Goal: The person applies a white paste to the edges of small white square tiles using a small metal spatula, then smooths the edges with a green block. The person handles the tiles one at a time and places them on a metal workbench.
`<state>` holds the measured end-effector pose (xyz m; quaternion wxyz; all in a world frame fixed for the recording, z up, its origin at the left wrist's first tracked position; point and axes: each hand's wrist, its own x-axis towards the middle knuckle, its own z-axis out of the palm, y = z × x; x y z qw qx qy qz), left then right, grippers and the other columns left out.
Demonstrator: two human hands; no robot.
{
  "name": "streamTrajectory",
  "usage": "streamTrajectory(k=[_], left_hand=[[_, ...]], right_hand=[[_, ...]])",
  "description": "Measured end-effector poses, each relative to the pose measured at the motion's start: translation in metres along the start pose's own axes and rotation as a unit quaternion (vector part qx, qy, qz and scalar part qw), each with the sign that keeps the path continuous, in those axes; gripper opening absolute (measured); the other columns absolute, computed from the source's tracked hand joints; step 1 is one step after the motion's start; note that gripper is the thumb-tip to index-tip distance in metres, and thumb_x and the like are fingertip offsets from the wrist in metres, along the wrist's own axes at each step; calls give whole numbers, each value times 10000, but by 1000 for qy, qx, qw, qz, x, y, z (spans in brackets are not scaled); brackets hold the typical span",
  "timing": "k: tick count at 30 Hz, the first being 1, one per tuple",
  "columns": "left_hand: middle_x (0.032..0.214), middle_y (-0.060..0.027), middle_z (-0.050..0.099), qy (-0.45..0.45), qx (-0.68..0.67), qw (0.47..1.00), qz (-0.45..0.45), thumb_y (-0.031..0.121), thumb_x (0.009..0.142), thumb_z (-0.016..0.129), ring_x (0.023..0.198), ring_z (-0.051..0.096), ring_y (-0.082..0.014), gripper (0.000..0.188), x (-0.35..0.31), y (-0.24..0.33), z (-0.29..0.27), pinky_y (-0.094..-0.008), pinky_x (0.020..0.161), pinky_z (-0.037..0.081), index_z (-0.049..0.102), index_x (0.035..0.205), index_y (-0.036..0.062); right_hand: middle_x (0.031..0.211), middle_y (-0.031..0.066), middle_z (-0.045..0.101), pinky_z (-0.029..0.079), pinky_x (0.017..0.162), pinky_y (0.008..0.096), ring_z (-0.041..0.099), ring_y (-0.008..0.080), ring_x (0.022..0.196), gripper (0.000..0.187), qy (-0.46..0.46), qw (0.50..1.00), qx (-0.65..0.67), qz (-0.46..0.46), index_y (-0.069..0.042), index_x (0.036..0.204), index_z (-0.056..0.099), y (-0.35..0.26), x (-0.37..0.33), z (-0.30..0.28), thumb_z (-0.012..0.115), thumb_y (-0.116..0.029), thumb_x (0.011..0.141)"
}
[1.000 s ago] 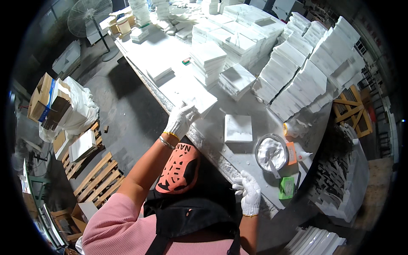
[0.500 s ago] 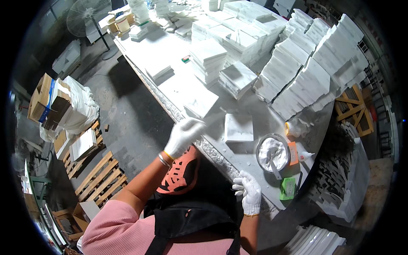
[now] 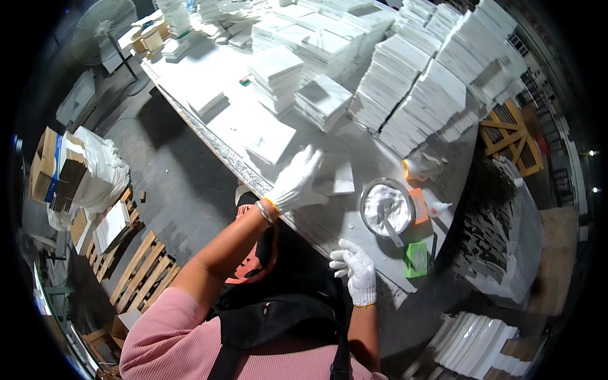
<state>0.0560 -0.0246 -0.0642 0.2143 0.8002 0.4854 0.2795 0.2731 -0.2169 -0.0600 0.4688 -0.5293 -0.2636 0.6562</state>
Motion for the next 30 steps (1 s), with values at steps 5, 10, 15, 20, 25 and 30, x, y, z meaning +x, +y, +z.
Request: streamTrajectory(k=[5, 10, 15, 20, 25, 30], left_hand=[[1414, -236, 430, 11, -52, 999, -6, 278, 546, 888, 1322, 423, -415, 1086, 2, -2, 0, -461, 1067, 426, 364, 1460, 13], [1417, -211, 423, 23, -103, 994, -33, 253, 534, 916, 1323, 442, -377, 1145, -10, 22, -15, -433, 1099, 411, 332, 1493, 32], [1479, -177, 371, 34, -322, 946, -23, 224, 570, 935, 1384, 394, -293, 1171, -63, 22, -12, -428, 1163, 329, 287, 1525, 24], [1589, -138, 272, -111, -456, 881, -61, 104, 560, 931, 1483, 251, -261, 1272, -103, 40, -34, -409, 1210, 221, 170, 1578, 49], [1648, -149, 181, -116, -604, 780, -115, -16, 650, 800, 1521, 172, -236, 1207, -120, 46, -21, -366, 1192, 243, 63, 1603, 51], [1581, -115, 318, -182, -804, 520, -226, 98, 876, 605, 1433, 339, -202, 807, -129, 36, 1, -304, 1127, 333, 205, 1573, 17]], right_hand=[[979, 138, 719, 544, 598, 257, 708, 188, 765, 411, -9, 1000, 4, 8, 27, 1304, 555, 0, 1, -3, 607, -192, 960], [1007, 142, 714, 538, 598, 251, 707, 185, 778, 414, 10, 1000, 11, 8, 36, 1315, 551, -1, -1, 3, 594, -193, 972], [1077, 169, 700, 531, 595, 287, 698, 207, 840, 514, 0, 993, 121, -1, 21, 1352, 521, -4, 0, 11, 532, -373, 1023], [1102, 160, 698, 526, 601, 287, 695, 210, 851, 487, -78, 980, 185, 10, 49, 1261, 573, -13, 3, 26, 565, -359, 995], [1053, 106, 684, 542, 673, 281, 667, 158, 863, 370, -21, 992, 114, -39, 60, 1219, 602, -16, -5, 25, 627, -125, 900], [1085, 105, 676, 532, 827, 313, 653, 182, 955, 373, 36, 993, 81, -79, 78, 1219, 607, -21, -21, 30, 632, -75, 879]])
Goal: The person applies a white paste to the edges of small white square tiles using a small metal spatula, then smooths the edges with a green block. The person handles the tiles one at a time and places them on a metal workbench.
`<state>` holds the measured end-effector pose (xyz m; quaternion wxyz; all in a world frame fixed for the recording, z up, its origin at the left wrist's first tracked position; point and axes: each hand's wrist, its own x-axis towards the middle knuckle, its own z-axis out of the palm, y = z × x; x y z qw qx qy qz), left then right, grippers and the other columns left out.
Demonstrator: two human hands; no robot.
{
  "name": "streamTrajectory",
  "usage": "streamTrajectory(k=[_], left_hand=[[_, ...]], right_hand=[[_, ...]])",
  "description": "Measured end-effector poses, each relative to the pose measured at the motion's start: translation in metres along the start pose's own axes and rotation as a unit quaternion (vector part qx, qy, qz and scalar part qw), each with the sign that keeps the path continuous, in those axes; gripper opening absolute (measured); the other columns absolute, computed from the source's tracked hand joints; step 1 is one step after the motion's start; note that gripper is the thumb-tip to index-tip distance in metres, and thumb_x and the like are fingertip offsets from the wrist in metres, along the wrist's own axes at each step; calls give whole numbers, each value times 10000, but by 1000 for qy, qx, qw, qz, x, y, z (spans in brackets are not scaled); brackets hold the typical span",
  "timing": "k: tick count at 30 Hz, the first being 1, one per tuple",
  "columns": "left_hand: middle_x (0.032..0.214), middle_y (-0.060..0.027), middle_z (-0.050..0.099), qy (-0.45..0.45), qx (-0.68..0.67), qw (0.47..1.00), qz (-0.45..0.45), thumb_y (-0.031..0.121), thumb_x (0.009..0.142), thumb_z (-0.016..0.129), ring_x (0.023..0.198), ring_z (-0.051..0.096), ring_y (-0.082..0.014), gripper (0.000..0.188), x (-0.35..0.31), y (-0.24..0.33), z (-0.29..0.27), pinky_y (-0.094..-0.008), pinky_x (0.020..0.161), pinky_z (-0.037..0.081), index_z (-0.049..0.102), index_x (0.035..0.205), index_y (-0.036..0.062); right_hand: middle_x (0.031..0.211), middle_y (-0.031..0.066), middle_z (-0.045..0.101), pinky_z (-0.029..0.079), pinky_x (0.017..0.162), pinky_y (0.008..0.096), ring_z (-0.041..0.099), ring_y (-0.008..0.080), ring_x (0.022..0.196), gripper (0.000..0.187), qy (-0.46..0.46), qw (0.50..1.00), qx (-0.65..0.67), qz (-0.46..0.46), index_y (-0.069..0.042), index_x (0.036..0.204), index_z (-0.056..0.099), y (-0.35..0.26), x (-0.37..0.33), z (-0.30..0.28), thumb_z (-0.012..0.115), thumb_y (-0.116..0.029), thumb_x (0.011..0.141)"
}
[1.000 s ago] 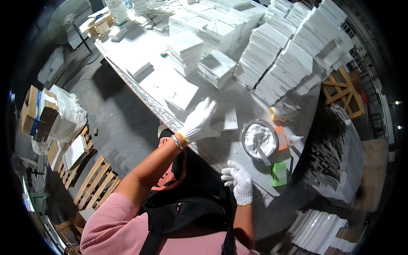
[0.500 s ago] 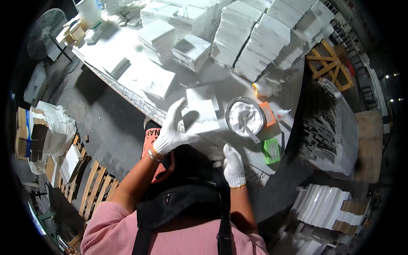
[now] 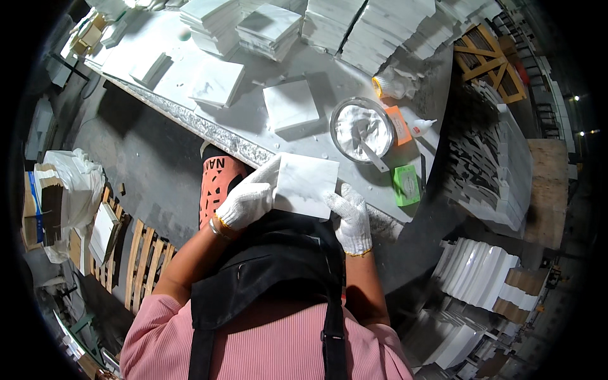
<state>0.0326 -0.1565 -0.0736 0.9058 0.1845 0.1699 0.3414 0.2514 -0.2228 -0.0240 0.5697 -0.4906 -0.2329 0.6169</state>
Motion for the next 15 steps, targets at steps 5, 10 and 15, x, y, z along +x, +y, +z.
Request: streamTrajectory(k=[5, 10, 15], left_hand=[[1301, -80, 608, 15, -27, 995, -93, 152, 891, 678, 1133, 602, -185, 585, 5, -4, 10, -336, 984, 490, 471, 1410, -20], [1286, -104, 621, 24, 24, 997, -76, 132, 848, 719, 1137, 615, -209, 619, -1, 1, 19, -356, 991, 493, 481, 1394, -37], [1308, -124, 611, -5, 31, 996, -86, 131, 831, 728, 1187, 602, -229, 664, -2, -2, 26, -373, 1025, 476, 460, 1413, -43]], right_hand=[[1137, 164, 675, 485, 949, 320, 633, 212, 1048, 481, -45, 965, -253, -46, 91, 1270, 580, 1, 3, -31, 714, -137, 868], [1068, 131, 695, 507, 895, 315, 654, 200, 945, 580, -19, 866, -453, -212, 50, 1348, 546, -9, 11, -25, 762, -186, 864], [1011, 30, 687, 511, 753, 227, 636, 83, 827, 527, 6, 966, -206, -153, -6, 1378, 553, -21, 25, -18, 719, -190, 912]])
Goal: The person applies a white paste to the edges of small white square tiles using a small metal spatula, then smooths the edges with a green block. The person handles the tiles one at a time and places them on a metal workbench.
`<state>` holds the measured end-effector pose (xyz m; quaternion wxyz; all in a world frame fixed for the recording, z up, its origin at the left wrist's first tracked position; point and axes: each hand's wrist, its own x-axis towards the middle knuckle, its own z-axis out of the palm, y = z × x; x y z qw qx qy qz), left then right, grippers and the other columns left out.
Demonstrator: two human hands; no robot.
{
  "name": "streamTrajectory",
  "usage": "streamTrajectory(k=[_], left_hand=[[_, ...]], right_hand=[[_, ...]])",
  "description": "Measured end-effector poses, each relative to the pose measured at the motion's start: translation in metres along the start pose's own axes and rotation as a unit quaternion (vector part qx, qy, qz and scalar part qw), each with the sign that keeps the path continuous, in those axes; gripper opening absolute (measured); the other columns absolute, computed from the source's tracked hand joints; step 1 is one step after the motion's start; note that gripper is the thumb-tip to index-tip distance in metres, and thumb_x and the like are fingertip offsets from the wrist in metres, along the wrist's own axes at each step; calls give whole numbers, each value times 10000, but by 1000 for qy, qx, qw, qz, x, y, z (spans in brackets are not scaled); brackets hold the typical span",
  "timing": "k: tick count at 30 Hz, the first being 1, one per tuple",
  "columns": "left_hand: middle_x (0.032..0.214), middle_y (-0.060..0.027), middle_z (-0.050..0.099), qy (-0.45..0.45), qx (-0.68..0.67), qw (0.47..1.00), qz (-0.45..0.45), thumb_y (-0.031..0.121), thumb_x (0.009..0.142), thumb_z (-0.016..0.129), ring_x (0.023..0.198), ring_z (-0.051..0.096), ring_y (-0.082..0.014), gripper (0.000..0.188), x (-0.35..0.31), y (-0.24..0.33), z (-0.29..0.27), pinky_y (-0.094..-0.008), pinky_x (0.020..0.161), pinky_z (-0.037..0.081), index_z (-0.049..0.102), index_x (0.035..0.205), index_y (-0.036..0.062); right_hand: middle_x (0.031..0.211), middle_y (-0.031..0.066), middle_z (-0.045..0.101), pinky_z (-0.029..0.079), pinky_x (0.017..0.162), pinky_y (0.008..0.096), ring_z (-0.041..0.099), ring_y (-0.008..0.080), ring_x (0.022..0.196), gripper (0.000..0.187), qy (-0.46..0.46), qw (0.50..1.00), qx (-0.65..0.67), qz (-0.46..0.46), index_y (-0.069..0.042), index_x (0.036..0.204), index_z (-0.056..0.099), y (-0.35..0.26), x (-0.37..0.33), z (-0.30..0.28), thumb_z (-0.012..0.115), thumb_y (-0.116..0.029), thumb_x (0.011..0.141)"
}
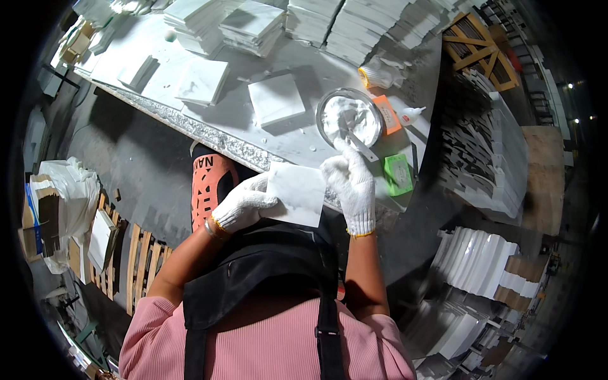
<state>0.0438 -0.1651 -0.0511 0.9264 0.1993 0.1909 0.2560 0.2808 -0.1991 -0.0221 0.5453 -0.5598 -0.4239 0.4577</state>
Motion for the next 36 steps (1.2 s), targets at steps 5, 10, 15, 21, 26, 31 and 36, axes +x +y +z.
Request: streamTrajectory(k=[5, 10, 15, 21, 26, 31, 36], left_hand=[[1335, -125, 595, -8, -5, 1000, -9, 136, 822, 733, 1212, 586, -230, 693, -2, 0, 4, -380, 1049, 456, 445, 1426, -43], [1350, -121, 586, 16, -12, 1000, -2, 145, 830, 726, 1212, 584, -230, 691, -3, 3, 11, -368, 1047, 453, 443, 1433, -37], [1316, -107, 610, 75, -42, 996, 2, 190, 851, 728, 1148, 605, -183, 620, 8, 0, 13, -324, 978, 493, 497, 1389, -18], [1078, -40, 669, -34, -644, 734, -213, 308, 957, 644, 947, 640, -126, 410, 18, -35, -52, -242, 856, 539, 619, 1230, 4], [1162, -109, 665, -12, -344, 934, -101, 207, 915, 684, 1056, 642, -187, 466, 28, -15, -11, -337, 965, 506, 562, 1306, -16], [1208, -110, 664, -43, -31, 999, 11, 155, 846, 746, 1087, 653, -197, 665, 48, -13, 11, -365, 966, 518, 460, 1421, -21], [1254, -118, 633, 10, -83, 993, 80, 143, 854, 726, 1025, 646, -187, 723, 51, -14, 29, -358, 889, 533, 382, 1470, -16]], right_hand=[[977, 49, 690, 476, 633, 181, 625, 69, 733, 348, 108, 992, -27, 60, -26, 1316, 607, -20, 5, -1, 588, -182, 1005], [1110, 62, 681, 504, 790, 231, 631, 103, 930, 353, 67, 996, 22, 47, 11, 1310, 602, -10, -9, -4, 566, -177, 1013], [1218, 118, 647, 451, 995, 291, 585, 141, 1110, 462, -20, 994, 7, 105, 88, 1335, 544, 7, -30, -8, 624, -181, 968], [1198, 134, 656, 490, 947, 293, 610, 162, 1094, 509, -38, 990, 33, 130, 105, 1333, 533, -16, -27, 0, 675, -96, 888], [1180, 120, 662, 496, 933, 285, 623, 161, 1060, 493, -26, 988, 39, 146, 100, 1336, 537, -17, -24, -6, 664, -63, 889], [1153, 93, 670, 493, 918, 265, 619, 133, 1032, 441, 2, 996, 13, 90, 63, 1334, 569, -16, -18, -18, 643, -78, 922], [979, 68, 713, 460, 649, 172, 637, 66, 770, 286, 169, 980, -105, -8, -35, 1241, 671, -42, -8, -43, 607, -156, 990]])
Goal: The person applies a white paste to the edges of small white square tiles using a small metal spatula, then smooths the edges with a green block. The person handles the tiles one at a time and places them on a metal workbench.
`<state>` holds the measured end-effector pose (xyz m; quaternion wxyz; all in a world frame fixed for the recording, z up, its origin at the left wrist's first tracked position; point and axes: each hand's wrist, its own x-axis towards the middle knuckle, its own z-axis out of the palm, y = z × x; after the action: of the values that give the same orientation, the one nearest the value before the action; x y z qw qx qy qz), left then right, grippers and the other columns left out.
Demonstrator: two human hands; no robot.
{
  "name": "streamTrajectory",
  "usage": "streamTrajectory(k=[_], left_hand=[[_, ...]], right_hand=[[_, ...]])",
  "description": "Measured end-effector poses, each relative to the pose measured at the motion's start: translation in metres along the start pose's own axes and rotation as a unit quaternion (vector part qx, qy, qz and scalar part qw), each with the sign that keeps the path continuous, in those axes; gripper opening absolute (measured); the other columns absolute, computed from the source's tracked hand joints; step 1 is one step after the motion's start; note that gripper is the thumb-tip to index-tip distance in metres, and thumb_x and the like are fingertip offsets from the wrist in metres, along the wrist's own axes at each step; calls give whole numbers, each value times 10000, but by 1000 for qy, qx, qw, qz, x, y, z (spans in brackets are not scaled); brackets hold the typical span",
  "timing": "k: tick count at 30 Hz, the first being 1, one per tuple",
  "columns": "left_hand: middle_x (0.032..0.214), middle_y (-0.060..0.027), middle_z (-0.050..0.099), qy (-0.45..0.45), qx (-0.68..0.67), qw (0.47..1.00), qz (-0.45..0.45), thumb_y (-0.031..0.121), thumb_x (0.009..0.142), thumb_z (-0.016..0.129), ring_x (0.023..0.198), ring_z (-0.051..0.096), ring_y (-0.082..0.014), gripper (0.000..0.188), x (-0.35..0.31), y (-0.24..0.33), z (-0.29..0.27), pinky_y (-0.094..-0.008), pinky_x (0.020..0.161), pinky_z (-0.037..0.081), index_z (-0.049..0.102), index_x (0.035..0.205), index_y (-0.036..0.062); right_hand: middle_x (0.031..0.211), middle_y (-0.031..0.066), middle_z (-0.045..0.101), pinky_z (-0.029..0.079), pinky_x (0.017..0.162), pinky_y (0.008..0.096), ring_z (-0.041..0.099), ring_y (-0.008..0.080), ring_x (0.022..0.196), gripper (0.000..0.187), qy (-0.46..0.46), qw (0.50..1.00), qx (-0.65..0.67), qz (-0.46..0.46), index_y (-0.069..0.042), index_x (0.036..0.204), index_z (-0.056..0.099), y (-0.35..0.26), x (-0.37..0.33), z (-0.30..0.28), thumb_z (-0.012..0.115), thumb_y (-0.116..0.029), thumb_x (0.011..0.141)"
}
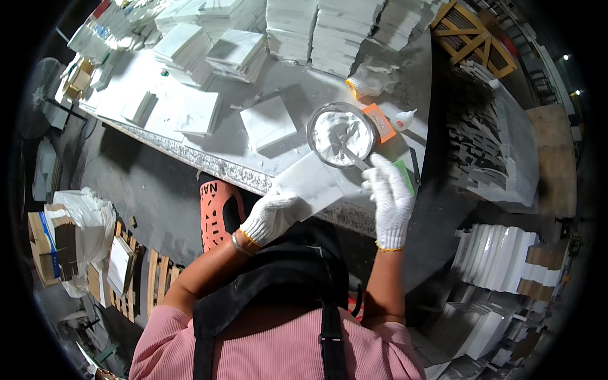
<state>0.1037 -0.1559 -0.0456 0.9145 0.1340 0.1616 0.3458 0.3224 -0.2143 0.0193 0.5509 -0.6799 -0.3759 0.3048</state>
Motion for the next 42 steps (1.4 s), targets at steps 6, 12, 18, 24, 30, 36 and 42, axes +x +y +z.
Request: streamTrajectory(k=[6, 12, 18, 24, 30, 36, 42], left_hand=[[1273, -151, 604, 41, -85, 995, -15, 177, 926, 601, 1050, 645, -245, 603, 1, -14, -53, -373, 863, 539, 388, 1459, -9], [1339, -150, 558, 103, -131, 986, -29, 488, 974, 532, 1099, 601, -257, 680, 3, -9, -32, -319, 746, 502, 409, 1436, 4], [1557, -183, 361, 10, -154, 988, 25, 685, 962, 397, 1409, 396, -351, 897, 8, -2, -15, -466, 1149, 355, 270, 1533, 4], [1579, -196, 323, -11, -190, 981, 26, 710, 966, 328, 1429, 367, -366, 922, 8, -3, -25, -494, 1183, 312, 233, 1550, 4], [1511, -173, 418, 67, -104, 992, -13, 580, 962, 523, 1387, 417, -344, 848, 4, -4, -37, -475, 1164, 340, 276, 1531, 2], [1349, -137, 574, -20, 56, 998, -3, 312, 890, 702, 1216, 565, -270, 726, 14, 0, -33, -437, 1061, 439, 396, 1471, 0], [1288, -84, 605, 20, -2, 1000, -15, 206, 858, 748, 1181, 581, -222, 677, 27, -11, -39, -402, 1045, 453, 447, 1432, 11]], right_hand=[[1051, 96, 704, 535, 801, 296, 671, 167, 897, 246, 57, 969, -195, -139, -17, 1160, 695, 18, 23, -21, 652, -162, 966], [1008, 123, 711, 543, 786, 346, 694, 256, 874, 274, 10, 933, -321, -161, -43, 1093, 711, 27, 31, -16, 721, -249, 913], [987, 125, 715, 540, 750, 344, 695, 239, 834, 323, -34, 938, -328, -106, -61, 1102, 715, 24, 35, 0, 746, -295, 881], [1025, 125, 730, 547, 787, 361, 705, 274, 919, 260, -64, 931, -339, -118, -76, 1101, 715, 32, 41, 5, 703, -236, 897], [1036, 123, 735, 550, 784, 330, 707, 229, 897, 252, -86, 914, -363, -157, -39, 1125, 708, 34, 46, 3, 681, -138, 895], [975, 68, 720, 522, 672, 246, 648, 102, 802, 294, -80, 980, -183, 20, 2, 1191, 689, 24, 46, -6, 648, -62, 907], [917, 61, 691, 476, 614, 207, 600, 65, 740, 303, -89, 987, -89, 101, 24, 1200, 676, 12, 47, -6, 635, -51, 910]])
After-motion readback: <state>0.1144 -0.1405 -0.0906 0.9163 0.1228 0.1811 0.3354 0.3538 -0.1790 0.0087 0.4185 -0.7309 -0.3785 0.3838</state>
